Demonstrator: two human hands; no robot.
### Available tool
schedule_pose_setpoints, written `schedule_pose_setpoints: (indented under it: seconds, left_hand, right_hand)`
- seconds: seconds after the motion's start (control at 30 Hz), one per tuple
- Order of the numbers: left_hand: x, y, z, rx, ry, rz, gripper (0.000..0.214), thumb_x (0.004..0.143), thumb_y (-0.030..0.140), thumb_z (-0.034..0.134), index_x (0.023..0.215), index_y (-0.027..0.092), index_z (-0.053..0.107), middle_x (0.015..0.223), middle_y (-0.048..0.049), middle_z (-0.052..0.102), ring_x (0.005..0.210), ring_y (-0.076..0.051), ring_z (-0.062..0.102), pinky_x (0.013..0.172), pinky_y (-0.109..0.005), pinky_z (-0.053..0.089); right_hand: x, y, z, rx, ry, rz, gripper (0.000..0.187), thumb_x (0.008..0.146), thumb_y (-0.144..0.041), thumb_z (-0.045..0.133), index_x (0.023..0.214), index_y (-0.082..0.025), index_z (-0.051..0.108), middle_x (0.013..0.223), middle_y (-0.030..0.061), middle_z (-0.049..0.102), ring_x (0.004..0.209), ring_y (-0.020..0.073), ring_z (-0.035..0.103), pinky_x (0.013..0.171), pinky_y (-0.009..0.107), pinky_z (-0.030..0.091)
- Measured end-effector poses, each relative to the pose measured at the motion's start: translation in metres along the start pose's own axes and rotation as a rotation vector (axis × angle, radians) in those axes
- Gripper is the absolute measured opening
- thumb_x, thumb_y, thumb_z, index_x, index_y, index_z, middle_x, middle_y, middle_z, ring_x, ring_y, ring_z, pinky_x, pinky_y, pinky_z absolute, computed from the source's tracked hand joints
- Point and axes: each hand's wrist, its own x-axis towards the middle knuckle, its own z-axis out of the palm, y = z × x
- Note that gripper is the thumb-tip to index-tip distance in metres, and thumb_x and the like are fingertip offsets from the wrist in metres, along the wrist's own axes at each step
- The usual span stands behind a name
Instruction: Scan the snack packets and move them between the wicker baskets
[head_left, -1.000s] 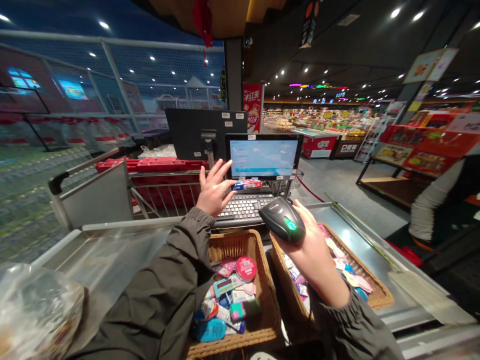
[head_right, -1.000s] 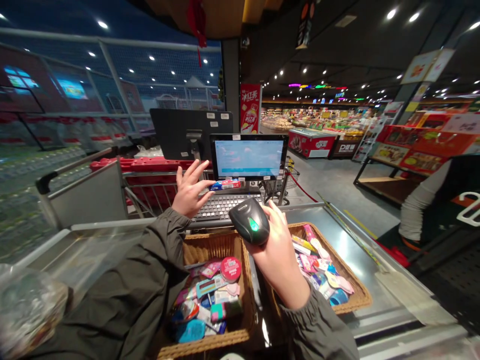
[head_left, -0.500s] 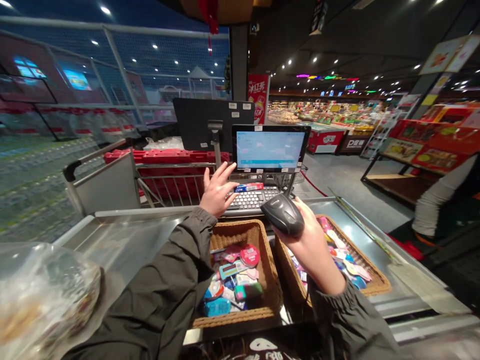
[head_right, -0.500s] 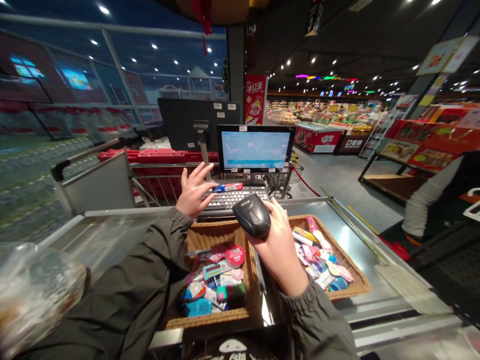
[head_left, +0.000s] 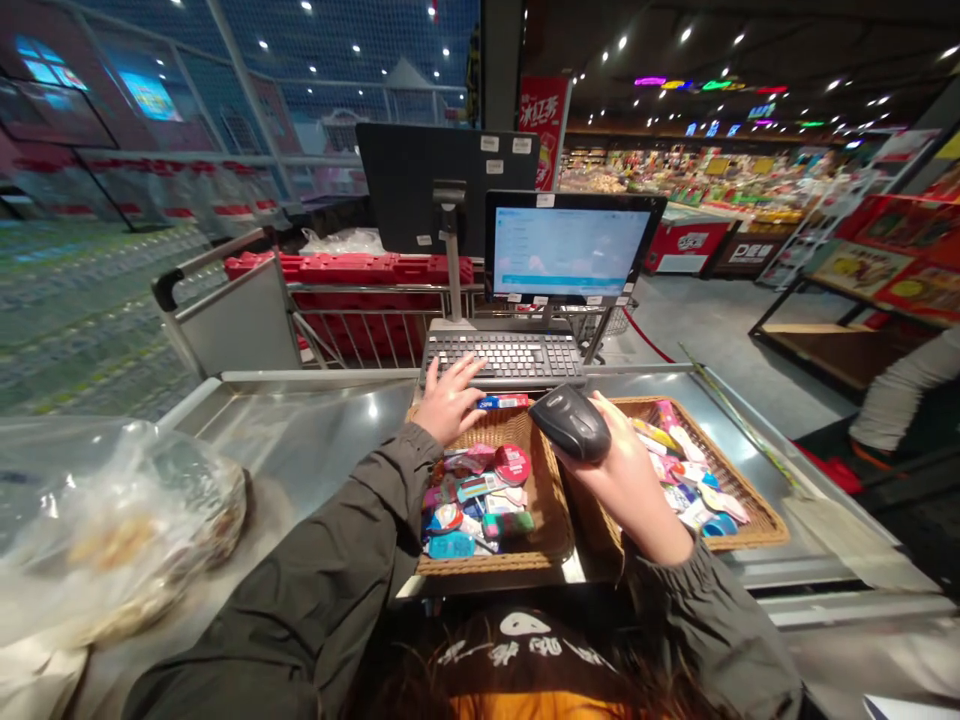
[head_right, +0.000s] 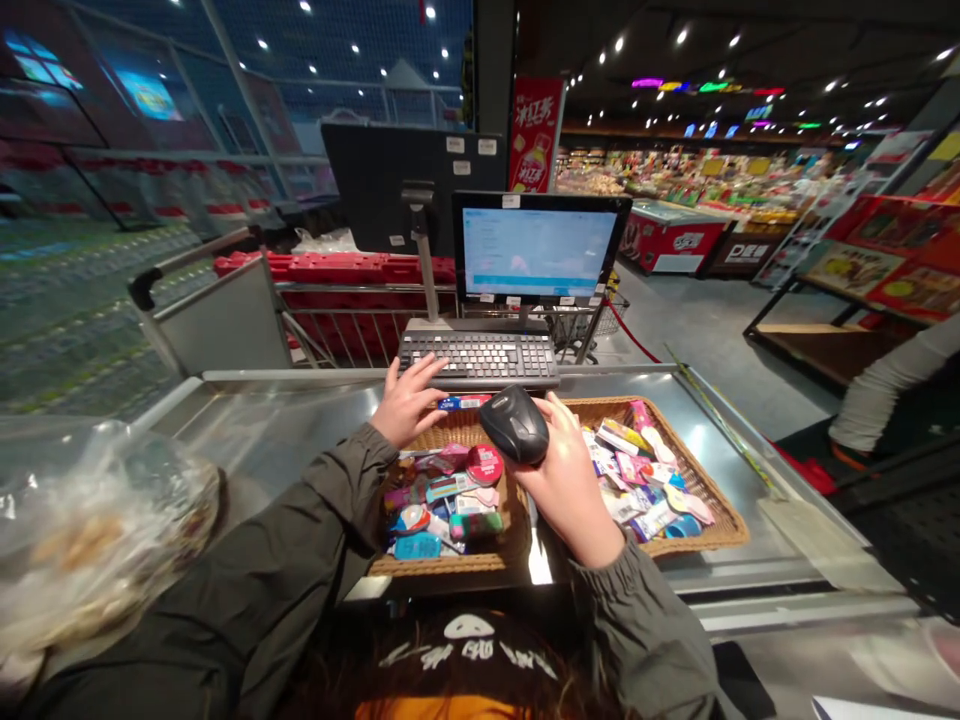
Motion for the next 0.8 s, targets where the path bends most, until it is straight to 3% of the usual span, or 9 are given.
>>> schedule_pose_setpoints:
  seconds: [0.23, 0.43, 0.6, 0.7, 0.8]
  left_hand:
    - [-0.046, 0.016, 0.045, -0.078, -0.298, 0.052, 0.016, 0.086, 0.029, 0.062, 0.096, 0.02, 0.071, 0.151, -0.0129, 0.046, 0.143, -0.033, 0.036, 0.115, -0.071, 0.006]
    - [-0.059, 0.024, 0.076, -0.131, -0.466, 0.083, 0.021, 0.082, 0.027, 0.065, 0.1, 0.02, 0.072, 0.149, -0.0107, 0.049, 0.143, -0.031, 0.037, 0.118, -0.067, 0.003]
    - [-0.064, 0.038, 0.085, -0.11, -0.624, 0.132, 0.026, 0.075, 0.022, 0.069, 0.1, 0.019, 0.071, 0.147, -0.0111, 0.051, 0.142, -0.03, 0.038, 0.12, -0.064, 0.003]
    - [-0.066, 0.043, 0.083, -0.103, -0.733, 0.2, 0.038, 0.065, 0.035, 0.08, 0.098, 0.018, 0.072, 0.15, -0.0148, 0.047, 0.142, -0.036, 0.036, 0.118, -0.066, 0.006]
    - [-0.058, 0.045, 0.076, -0.142, -0.72, 0.221, 0.049, 0.068, 0.052, 0.078, 0.101, 0.017, 0.071, 0.15, -0.0175, 0.046, 0.142, -0.038, 0.036, 0.117, -0.067, 0.009]
  right_hand:
    - [-0.017, 0.012, 0.011, 0.025, -0.039, 0.118, 0.041, 0.079, -0.035, 0.065, 0.116, -0.018, 0.06, 0.118, 0.0139, 0.065, 0.12, 0.0336, 0.057, 0.109, 0.058, 0.04]
    - [-0.021, 0.018, 0.013, 0.039, -0.072, 0.161, 0.041, 0.078, -0.034, 0.065, 0.114, -0.016, 0.062, 0.119, 0.0155, 0.065, 0.123, 0.0349, 0.055, 0.108, 0.057, 0.041]
    - [-0.022, 0.022, 0.01, 0.049, -0.05, 0.176, 0.041, 0.079, -0.037, 0.067, 0.113, -0.016, 0.062, 0.119, 0.0156, 0.065, 0.123, 0.034, 0.056, 0.109, 0.057, 0.04]
    - [-0.026, 0.026, 0.002, 0.053, -0.042, 0.181, 0.041, 0.079, -0.035, 0.068, 0.116, -0.019, 0.061, 0.12, 0.0124, 0.066, 0.12, 0.0311, 0.058, 0.111, 0.055, 0.039]
    - [-0.031, 0.032, -0.012, 0.039, -0.021, 0.201, 0.042, 0.079, -0.031, 0.067, 0.118, -0.019, 0.06, 0.119, 0.0123, 0.066, 0.117, 0.0305, 0.059, 0.11, 0.055, 0.041]
